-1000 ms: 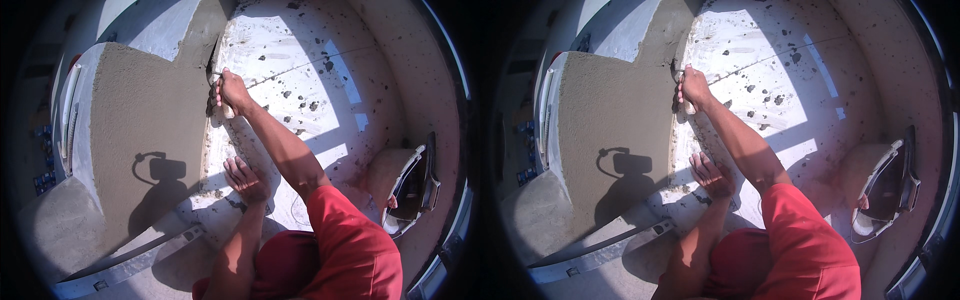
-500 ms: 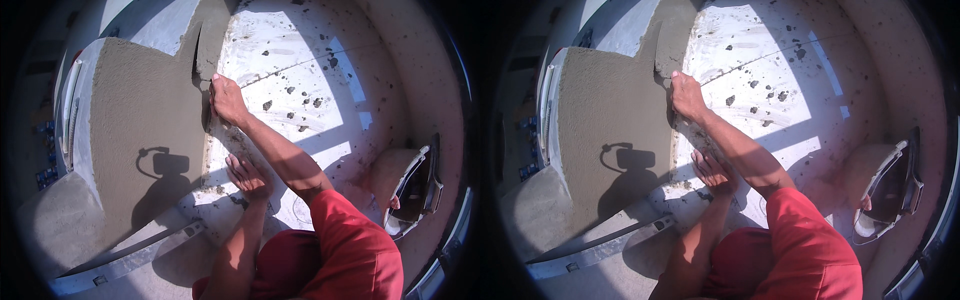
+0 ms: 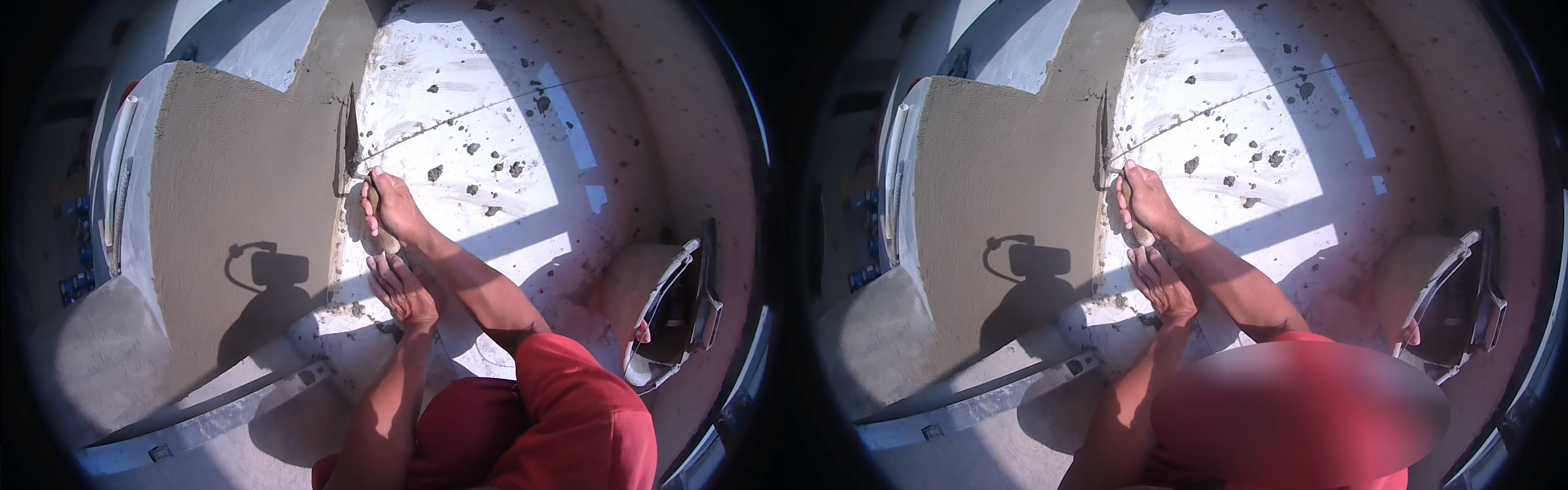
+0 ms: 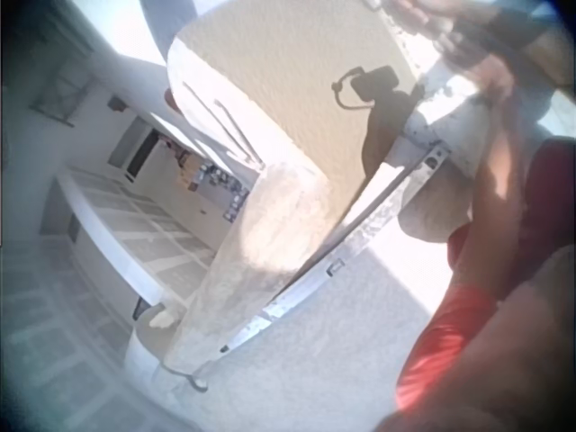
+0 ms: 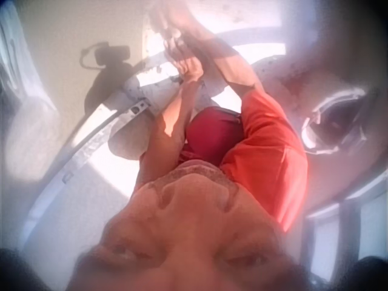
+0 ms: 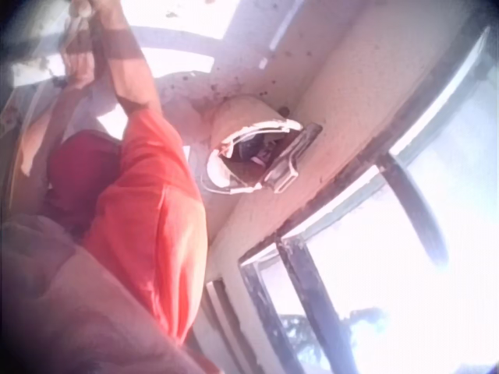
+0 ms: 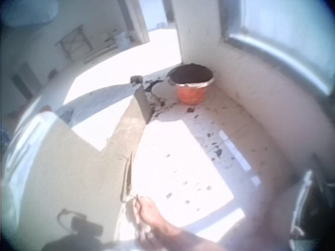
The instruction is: The person applies cement to a wall and the side of a step using a trowel, taking mortar from a bucket.
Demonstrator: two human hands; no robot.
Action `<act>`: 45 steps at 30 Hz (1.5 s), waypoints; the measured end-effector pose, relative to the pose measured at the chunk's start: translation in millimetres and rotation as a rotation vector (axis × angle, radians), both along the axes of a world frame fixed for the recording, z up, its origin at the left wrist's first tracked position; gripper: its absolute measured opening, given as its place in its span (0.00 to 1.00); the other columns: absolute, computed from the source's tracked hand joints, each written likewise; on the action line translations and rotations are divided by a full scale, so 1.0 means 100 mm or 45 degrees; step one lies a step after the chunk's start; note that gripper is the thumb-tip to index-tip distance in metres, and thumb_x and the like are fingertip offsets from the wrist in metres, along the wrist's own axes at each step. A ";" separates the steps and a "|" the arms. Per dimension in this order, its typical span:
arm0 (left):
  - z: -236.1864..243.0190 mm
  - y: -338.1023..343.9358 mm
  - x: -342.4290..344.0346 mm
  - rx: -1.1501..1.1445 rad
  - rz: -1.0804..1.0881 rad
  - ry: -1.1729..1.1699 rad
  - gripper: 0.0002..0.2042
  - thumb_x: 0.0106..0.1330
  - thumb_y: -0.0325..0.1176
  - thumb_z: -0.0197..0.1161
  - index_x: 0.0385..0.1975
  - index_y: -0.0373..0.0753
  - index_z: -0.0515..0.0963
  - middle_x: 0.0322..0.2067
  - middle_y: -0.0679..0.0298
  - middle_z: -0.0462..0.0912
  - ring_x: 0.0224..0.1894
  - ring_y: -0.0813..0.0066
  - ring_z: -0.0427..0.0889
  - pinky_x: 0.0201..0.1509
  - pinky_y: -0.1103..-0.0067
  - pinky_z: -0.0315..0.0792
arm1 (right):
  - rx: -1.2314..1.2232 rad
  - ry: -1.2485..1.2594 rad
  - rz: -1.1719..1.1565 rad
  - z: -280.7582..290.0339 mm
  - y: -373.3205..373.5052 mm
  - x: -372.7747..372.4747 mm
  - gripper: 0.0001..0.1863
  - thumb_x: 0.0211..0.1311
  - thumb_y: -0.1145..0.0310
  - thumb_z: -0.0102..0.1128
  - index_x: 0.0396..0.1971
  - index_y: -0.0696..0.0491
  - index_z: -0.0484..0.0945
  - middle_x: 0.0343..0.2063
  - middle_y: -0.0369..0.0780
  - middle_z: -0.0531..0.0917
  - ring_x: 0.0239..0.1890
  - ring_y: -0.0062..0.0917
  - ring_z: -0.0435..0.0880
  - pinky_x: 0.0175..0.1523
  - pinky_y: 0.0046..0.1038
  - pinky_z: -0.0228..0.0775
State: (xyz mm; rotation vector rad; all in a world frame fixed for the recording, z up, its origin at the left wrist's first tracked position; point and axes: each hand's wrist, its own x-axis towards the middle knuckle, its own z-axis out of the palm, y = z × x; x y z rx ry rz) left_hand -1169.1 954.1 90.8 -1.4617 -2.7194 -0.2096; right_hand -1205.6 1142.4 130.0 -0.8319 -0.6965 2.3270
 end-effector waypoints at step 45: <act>0.29 0.10 0.08 -0.201 -0.071 -0.155 0.40 0.70 0.40 0.67 0.80 0.37 0.58 0.78 0.43 0.57 0.84 0.44 0.53 0.85 0.46 0.46 | -0.245 -0.315 -0.105 -0.11 -0.82 1.04 0.29 0.89 0.45 0.35 0.37 0.55 0.73 0.20 0.39 0.78 0.14 0.27 0.76 0.21 0.31 0.74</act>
